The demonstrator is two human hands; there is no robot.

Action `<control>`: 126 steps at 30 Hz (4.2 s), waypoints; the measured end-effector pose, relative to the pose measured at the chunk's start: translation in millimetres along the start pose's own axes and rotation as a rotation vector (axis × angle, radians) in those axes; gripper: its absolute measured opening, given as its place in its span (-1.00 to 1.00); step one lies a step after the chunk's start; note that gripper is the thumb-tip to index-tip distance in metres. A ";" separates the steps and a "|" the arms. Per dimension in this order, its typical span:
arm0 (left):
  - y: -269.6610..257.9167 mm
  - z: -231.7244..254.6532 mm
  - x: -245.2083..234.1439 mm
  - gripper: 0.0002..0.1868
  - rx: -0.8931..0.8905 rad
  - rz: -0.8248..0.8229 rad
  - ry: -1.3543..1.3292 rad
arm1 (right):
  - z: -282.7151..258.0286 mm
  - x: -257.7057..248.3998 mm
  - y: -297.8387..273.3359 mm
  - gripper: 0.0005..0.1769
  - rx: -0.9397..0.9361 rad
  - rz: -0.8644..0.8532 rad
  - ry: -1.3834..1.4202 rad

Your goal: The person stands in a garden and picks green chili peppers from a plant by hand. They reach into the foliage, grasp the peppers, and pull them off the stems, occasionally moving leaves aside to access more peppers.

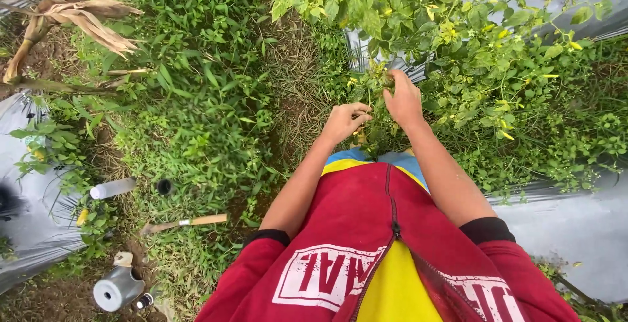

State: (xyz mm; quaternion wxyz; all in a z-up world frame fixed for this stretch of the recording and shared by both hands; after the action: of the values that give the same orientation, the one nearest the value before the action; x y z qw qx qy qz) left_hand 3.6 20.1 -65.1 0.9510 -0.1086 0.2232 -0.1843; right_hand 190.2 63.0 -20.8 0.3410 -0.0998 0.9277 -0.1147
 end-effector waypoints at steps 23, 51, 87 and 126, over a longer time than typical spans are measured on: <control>70.3 -77.4 17.4 -0.80 0.149 0.110 0.941 | 64.3 24.2 3.8 -0.52 0.134 -0.093 0.225; 54.3 4.7 36.8 -0.76 -0.070 -0.058 0.052 | 34.1 -37.4 -67.1 -0.59 0.258 0.104 0.967; 105.8 73.5 37.9 -0.64 -0.121 -0.088 -0.087 | 7.8 -80.0 -96.0 -0.56 -0.346 0.281 0.292; 38.8 74.2 37.6 -0.70 -0.118 -0.140 -0.104 | 68.0 -29.1 -78.8 -0.55 0.469 -0.069 0.857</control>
State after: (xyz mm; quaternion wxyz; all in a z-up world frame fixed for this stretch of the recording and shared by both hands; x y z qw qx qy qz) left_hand 81.1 49.5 -25.7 0.9381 -0.1891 0.1758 -0.2308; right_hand 265.0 -14.3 -31.4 -0.0623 0.0054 0.9299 -0.3623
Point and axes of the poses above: each hand's wrist, its own y-axis towards the middle knuckle, its own x-axis out of the palm, z = x × y, the point moved 2 cm from there along y, towards the middle knuckle, and after that the axes turned 9 degrees about y, right-handed, at the moved point
